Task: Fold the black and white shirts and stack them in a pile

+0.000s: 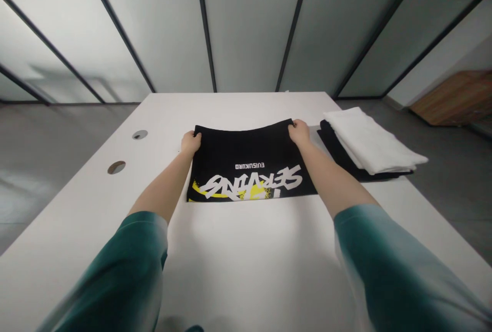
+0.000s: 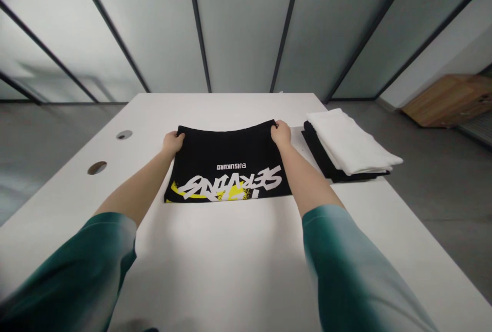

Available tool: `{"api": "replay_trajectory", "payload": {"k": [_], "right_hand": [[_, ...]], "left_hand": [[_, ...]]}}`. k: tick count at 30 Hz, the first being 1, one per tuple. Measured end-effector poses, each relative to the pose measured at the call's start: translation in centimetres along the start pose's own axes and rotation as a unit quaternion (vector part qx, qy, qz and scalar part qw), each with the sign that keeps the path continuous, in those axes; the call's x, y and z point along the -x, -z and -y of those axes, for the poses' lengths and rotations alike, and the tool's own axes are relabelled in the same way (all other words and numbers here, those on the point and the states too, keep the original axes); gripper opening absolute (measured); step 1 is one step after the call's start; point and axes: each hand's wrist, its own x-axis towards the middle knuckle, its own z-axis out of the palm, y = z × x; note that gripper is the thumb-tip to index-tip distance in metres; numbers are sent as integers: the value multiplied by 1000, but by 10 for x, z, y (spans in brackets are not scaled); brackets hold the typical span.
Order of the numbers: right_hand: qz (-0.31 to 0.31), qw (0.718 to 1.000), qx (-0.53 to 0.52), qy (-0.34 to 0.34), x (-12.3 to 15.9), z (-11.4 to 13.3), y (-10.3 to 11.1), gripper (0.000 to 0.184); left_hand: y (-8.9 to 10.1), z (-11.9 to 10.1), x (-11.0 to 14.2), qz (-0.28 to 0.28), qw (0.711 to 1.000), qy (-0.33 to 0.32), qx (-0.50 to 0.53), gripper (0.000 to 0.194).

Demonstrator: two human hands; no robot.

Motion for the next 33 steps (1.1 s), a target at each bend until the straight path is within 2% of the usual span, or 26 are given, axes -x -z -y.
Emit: {"api": "replay_trajectory", "payload": {"k": [3, 6, 9, 11, 17, 20, 24, 33], "right_hand": [[16, 1000, -3, 13, 5, -2, -8, 35], [37, 999, 15, 36, 22, -11, -7, 48], [57, 991, 90, 78, 52, -20, 5, 57], [74, 981, 141, 110, 77, -23, 16, 59], [141, 946, 208, 207, 150, -19, 38, 61], [166, 935, 234, 207, 173, -20, 40, 65], [178, 934, 243, 193, 184, -23, 39, 66], [182, 937, 230, 188, 180, -24, 38, 67]], "left_hand": [[0, 4, 5, 19, 1000, 2, -20, 37], [2, 15, 19, 24, 997, -44, -62, 53], [6, 24, 41, 25, 987, -105, -122, 63], [8, 25, 60, 46, 978, -138, -147, 67], [1, 9, 127, 151, 939, -226, -212, 76], [-3, 7, 147, 155, 927, -242, -242, 78], [-5, 13, 153, 128, 923, -259, -253, 75], [-6, 15, 151, 112, 927, -262, -244, 71]]}}
